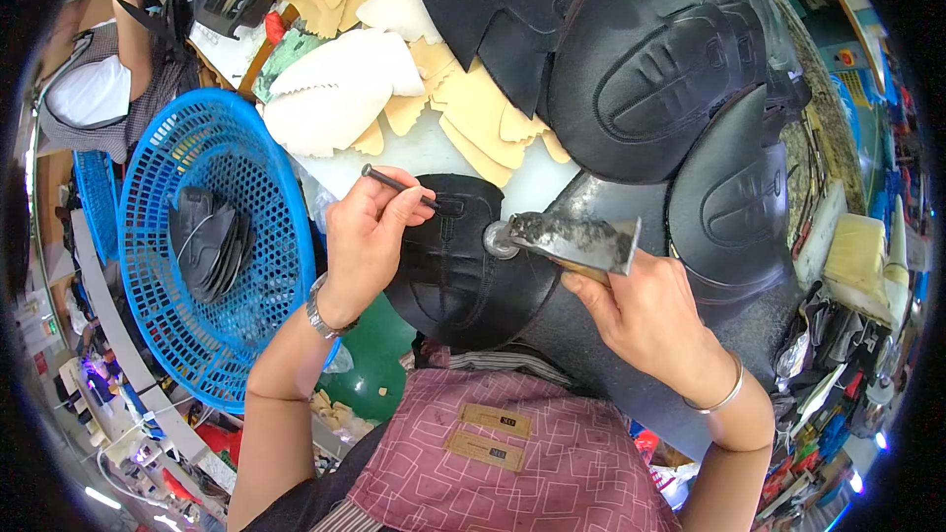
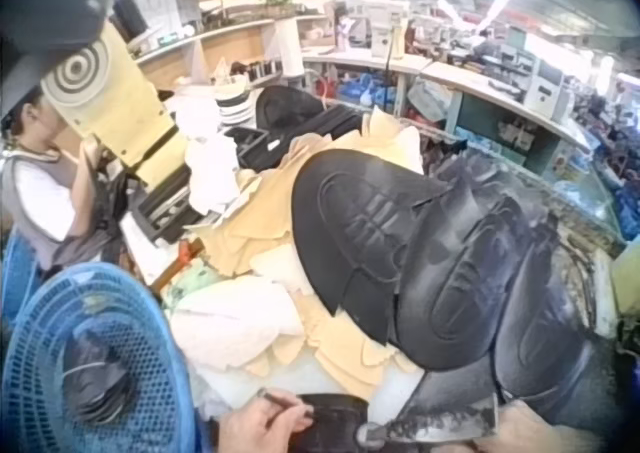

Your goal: Using a punch tool and a shoe hammer to create holes or indentations in black leather shoe components.

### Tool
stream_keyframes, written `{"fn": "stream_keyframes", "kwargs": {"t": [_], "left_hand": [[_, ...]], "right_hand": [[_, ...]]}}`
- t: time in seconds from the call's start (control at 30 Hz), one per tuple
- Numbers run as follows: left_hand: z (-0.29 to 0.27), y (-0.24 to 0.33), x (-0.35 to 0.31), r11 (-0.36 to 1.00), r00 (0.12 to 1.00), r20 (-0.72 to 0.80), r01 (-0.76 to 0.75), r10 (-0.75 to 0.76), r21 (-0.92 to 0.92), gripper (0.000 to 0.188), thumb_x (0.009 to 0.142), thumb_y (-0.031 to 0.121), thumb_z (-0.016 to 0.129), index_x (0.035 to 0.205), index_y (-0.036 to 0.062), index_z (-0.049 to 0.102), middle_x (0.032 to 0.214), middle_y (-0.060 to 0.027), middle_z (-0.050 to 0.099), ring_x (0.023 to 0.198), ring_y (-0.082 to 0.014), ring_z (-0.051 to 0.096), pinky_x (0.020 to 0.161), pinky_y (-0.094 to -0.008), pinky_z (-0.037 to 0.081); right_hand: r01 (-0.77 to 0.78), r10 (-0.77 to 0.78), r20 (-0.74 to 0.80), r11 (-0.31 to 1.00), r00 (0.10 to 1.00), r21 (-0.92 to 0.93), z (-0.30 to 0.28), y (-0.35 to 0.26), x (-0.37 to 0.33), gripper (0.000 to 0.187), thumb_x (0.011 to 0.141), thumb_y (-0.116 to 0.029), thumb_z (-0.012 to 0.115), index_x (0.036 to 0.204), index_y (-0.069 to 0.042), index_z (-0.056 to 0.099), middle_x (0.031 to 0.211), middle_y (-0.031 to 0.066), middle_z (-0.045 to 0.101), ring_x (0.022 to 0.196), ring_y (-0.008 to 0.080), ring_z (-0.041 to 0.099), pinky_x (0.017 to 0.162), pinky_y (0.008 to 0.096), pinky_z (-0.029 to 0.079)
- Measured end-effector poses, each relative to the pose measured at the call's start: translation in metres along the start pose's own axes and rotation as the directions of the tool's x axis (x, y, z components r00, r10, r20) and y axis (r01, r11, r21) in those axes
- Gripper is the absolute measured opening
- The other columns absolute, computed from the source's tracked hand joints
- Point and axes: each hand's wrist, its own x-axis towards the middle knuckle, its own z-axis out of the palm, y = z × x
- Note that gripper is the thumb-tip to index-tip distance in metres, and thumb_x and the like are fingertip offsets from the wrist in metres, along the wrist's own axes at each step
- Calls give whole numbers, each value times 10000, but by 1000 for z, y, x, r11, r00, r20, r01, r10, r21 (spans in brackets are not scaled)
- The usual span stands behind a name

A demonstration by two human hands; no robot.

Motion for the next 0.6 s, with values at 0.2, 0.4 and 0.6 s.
{"fn": "stream_keyframes", "kwargs": {"t": [0.2,0.4,0.6], "left_hand": [[-1,-3,-7,876,940,23,-327,341,355,78,826,46,601,878,4,560,659,-113,613,555,-198,620,523,-269,493],[7,-2,-2,813,899,36,-412,437,411,87,841,55,581,898,4,538,630,-122,584,529,-249,594,469,-311,465],[10,-1,-1,991,999,39,16,-11,-133,113,879,75,562,929,-23,533,765,-71,659,663,-123,640,596,-238,524]], "right_hand": [[274,-271,73,961,960,-41,-33,-22,3,222,682,-156,716,829,-21,618,658,102,573,591,254,587,519,349,452],[344,-345,-163,938,924,-31,12,11,8,282,647,-23,612,926,-24,569,724,98,578,573,306,578,506,354,470],[164,-173,-124,983,977,-78,29,16,-1,326,601,30,562,921,-25,540,728,138,582,559,336,566,490,408,456]]}}
